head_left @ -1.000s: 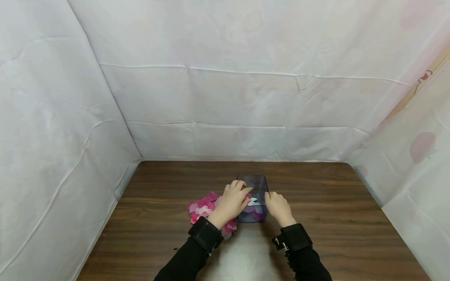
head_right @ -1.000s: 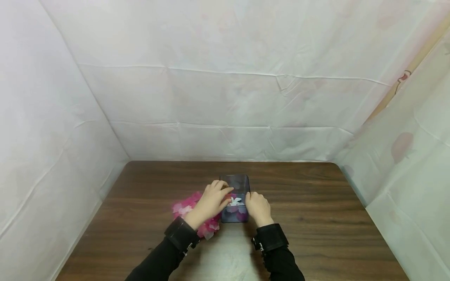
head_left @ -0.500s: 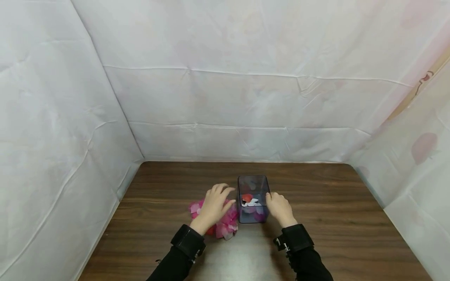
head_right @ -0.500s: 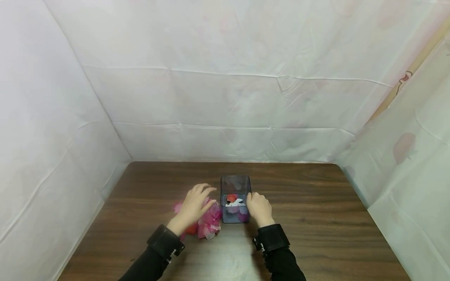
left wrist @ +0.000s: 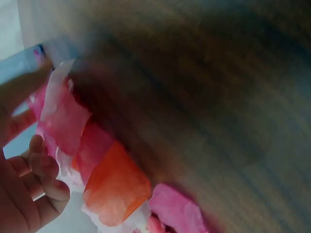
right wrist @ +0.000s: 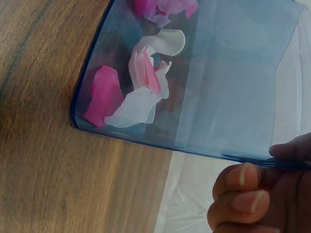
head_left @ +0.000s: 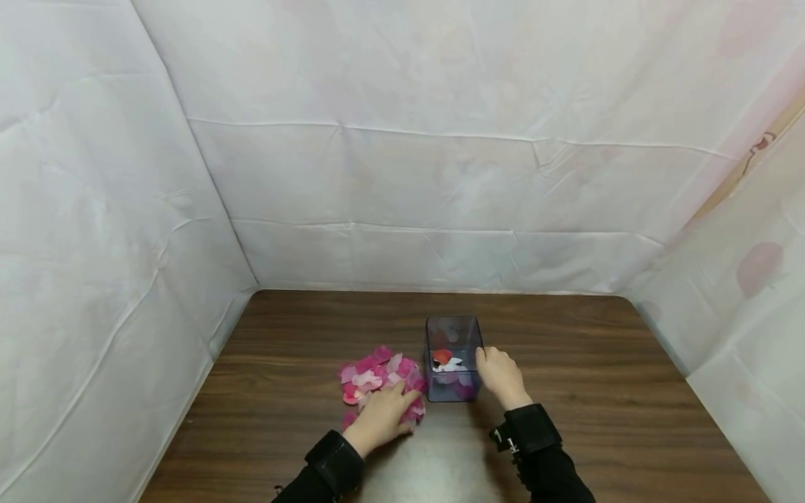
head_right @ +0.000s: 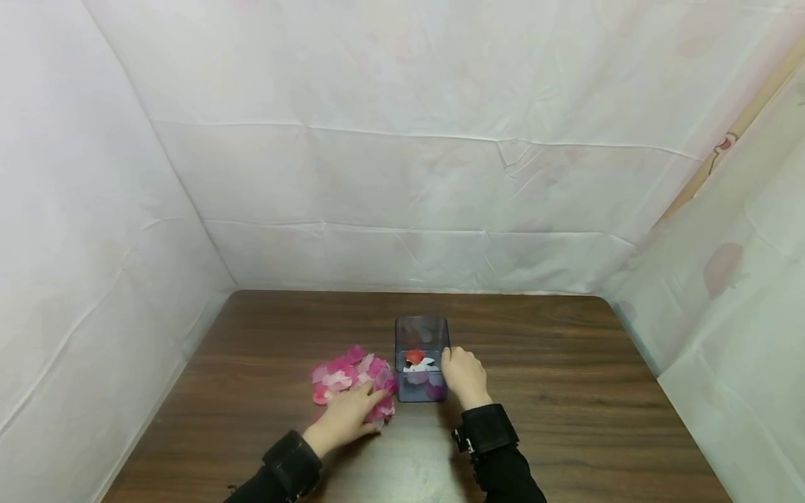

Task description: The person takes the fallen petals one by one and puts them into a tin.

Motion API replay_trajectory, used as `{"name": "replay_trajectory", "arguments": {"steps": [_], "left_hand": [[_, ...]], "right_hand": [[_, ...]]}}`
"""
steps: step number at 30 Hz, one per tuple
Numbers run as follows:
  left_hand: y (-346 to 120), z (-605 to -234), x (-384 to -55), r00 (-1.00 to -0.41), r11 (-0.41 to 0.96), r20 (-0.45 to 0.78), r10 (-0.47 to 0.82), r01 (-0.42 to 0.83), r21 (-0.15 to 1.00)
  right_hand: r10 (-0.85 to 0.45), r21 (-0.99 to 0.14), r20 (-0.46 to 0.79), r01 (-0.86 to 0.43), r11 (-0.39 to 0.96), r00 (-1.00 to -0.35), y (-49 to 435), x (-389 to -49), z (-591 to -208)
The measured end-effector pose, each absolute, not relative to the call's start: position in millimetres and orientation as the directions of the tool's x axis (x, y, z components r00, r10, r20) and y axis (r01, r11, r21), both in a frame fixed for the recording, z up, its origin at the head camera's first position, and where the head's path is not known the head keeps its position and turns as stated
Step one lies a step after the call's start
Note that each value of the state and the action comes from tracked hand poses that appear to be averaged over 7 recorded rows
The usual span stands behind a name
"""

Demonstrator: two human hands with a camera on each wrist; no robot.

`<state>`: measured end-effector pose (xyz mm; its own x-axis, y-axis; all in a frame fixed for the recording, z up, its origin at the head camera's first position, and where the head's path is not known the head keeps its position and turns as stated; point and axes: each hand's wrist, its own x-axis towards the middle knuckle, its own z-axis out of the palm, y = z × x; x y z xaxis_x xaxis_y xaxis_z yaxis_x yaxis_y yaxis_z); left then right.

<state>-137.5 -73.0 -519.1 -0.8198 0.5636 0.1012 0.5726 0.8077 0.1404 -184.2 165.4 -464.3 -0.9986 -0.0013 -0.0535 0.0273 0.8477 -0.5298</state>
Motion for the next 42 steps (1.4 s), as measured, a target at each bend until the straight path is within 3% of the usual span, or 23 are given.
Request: {"name": "replay_trajectory", "arguments": {"steps": [8,18,28,42], "left_hand": [[-71.8,-525.0,-137.5,-0.821,0.826,0.187,0.54,0.559,0.07],[-78.4,-514.4,-146.1,-0.807,0.843,0.352,0.473,0.531,0.084],[-86.1,-490.8,-156.6,-0.831,0.876,0.382,0.403,0.472,0.102],[-83.1,-470.8,-169.9,-0.888,0.855,0.318,0.332,0.426,0.295]], "right_hand": [[0.004,-0.536,-0.061,0.036,0.843,-0.998,164.0,-181.4,-462.8],[0.001,-0.532,-0.062,0.033,0.846,-0.998,166.1,-182.8,-463.0],[-0.004,-0.527,-0.068,0.033,0.849,-0.998,167.6,-186.0,-462.7],[-0.001,-0.522,-0.071,0.036,0.852,-0.997,168.8,-186.5,-461.6]]}}
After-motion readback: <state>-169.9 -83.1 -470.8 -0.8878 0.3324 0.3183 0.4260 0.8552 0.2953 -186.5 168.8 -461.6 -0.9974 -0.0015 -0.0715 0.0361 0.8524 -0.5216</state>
